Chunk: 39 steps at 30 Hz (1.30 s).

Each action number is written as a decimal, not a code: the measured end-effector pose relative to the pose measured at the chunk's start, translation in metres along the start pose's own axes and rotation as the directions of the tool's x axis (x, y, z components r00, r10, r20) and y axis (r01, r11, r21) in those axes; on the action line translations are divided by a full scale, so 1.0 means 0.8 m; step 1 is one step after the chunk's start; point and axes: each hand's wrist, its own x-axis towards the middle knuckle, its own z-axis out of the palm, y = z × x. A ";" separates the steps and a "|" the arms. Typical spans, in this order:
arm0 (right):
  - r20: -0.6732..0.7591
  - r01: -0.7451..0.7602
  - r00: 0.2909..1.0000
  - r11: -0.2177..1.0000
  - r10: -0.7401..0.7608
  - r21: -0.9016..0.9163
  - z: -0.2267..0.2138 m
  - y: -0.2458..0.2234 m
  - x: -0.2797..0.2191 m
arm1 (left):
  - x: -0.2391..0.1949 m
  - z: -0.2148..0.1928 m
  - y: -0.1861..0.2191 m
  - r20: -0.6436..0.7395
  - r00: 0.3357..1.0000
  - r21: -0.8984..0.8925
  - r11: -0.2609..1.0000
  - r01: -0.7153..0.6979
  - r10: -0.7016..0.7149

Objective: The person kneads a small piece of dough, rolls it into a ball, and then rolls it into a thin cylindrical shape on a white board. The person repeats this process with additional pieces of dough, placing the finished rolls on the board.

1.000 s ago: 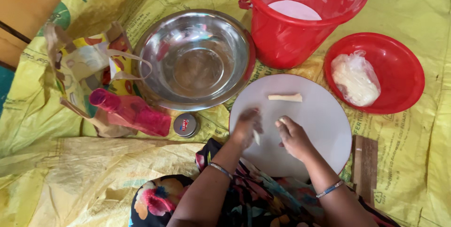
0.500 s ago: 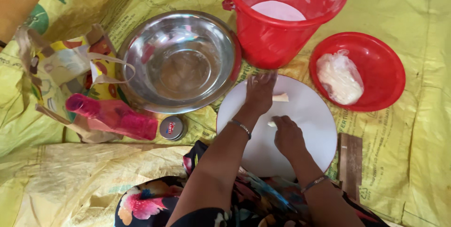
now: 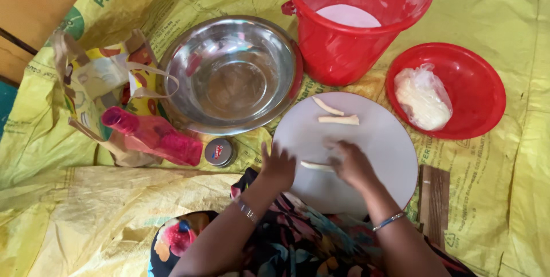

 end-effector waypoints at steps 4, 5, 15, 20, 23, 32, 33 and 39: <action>-0.310 0.067 0.946 0.992 -0.096 -0.106 0.001 0.035 0.006 | -0.078 0.012 0.036 0.185 0.982 0.110 0.992 -0.060 0.038; -0.308 0.068 0.947 0.992 -0.097 -0.103 0.010 0.038 0.007 | -0.087 0.011 0.048 0.209 0.977 0.095 0.993 -0.064 0.044; 0.111 0.062 0.994 0.897 -0.014 -0.438 0.114 -0.016 -0.049 | -0.090 0.049 0.107 0.444 0.860 -0.016 0.962 -0.271 0.250; 0.043 -0.059 0.995 0.894 0.087 -0.445 0.128 -0.018 -0.037 | -0.121 0.161 0.123 0.364 0.682 -0.233 0.771 -0.593 0.634; -0.107 -0.112 0.992 0.865 0.068 -0.488 0.121 -0.008 0.012 | -0.116 0.194 0.126 0.233 0.669 -0.364 0.701 -0.613 0.706; -0.315 -0.049 0.941 0.874 -0.122 -0.483 0.089 0.000 0.098 | -0.046 0.042 0.073 0.213 0.846 -0.256 0.864 -0.434 0.488; -0.264 -0.016 0.956 0.874 -0.130 -0.486 0.089 -0.001 0.089 | -0.037 0.025 0.057 0.078 0.938 -0.133 0.936 -0.326 0.338; 0.245 0.228 0.964 0.802 -0.105 -0.552 0.087 -0.015 -0.021 | 0.000 -0.035 -0.017 -0.137 0.979 0.081 0.983 0.163 -0.151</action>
